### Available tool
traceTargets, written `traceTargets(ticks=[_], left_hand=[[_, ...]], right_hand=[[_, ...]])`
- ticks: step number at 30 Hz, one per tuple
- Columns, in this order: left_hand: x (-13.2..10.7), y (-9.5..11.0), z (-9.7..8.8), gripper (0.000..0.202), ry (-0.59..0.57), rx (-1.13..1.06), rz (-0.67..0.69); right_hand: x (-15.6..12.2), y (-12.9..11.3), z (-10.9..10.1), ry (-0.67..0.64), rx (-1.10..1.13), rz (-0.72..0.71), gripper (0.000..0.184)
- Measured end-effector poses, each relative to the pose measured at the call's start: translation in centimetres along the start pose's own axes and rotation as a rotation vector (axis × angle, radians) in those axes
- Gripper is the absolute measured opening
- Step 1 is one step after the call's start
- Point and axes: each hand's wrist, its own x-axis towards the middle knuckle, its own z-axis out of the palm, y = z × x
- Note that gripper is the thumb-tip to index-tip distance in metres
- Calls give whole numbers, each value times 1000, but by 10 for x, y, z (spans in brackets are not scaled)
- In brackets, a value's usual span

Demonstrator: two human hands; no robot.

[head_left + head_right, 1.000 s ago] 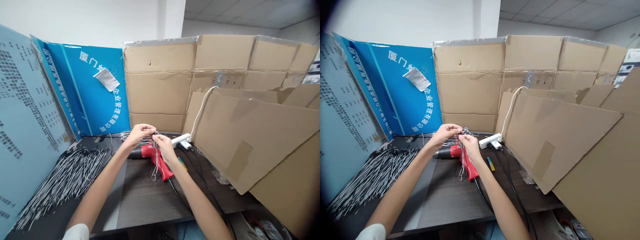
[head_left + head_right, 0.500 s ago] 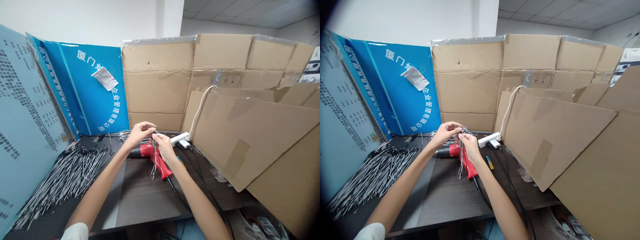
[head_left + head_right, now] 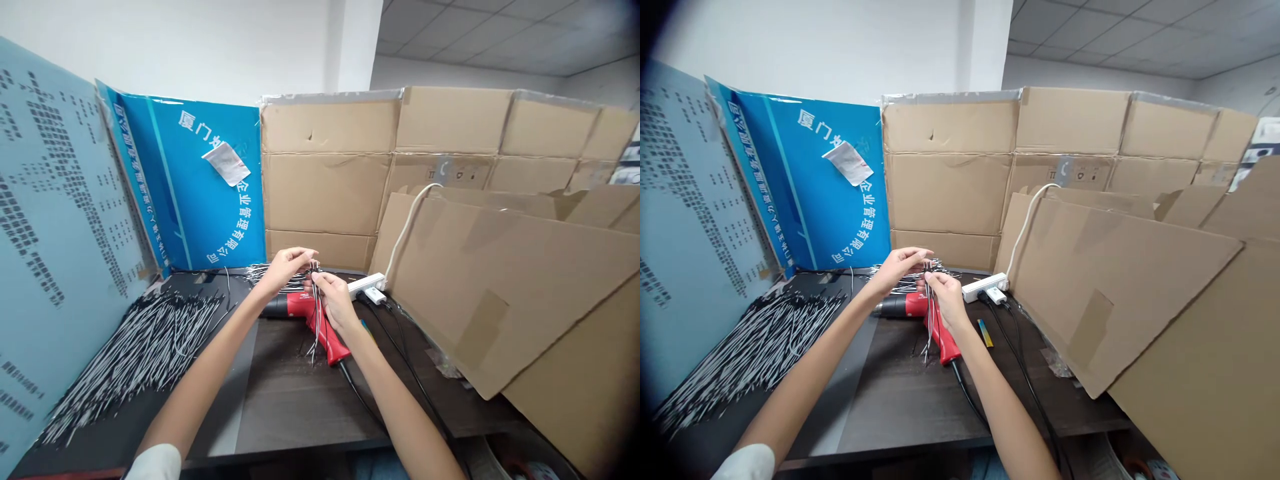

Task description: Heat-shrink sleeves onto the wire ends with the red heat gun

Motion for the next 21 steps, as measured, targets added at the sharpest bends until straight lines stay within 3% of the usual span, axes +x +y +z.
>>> traceTargets(ticks=[5,10,18,21], left_hand=[[0,2,-2,49,-4,-1,-118],[-5,5,2,42,-125,56,-53],[-5,3,7,45,-155,16,-49],[-4,4,6,54,-110,-20,-104]], right_hand=[[0,-1,1,31,3,-3,32],[0,0,0,6,39,-12,32],[2,0,-2,20,34,-17,30],[2,0,-3,34,37,-20,30]])
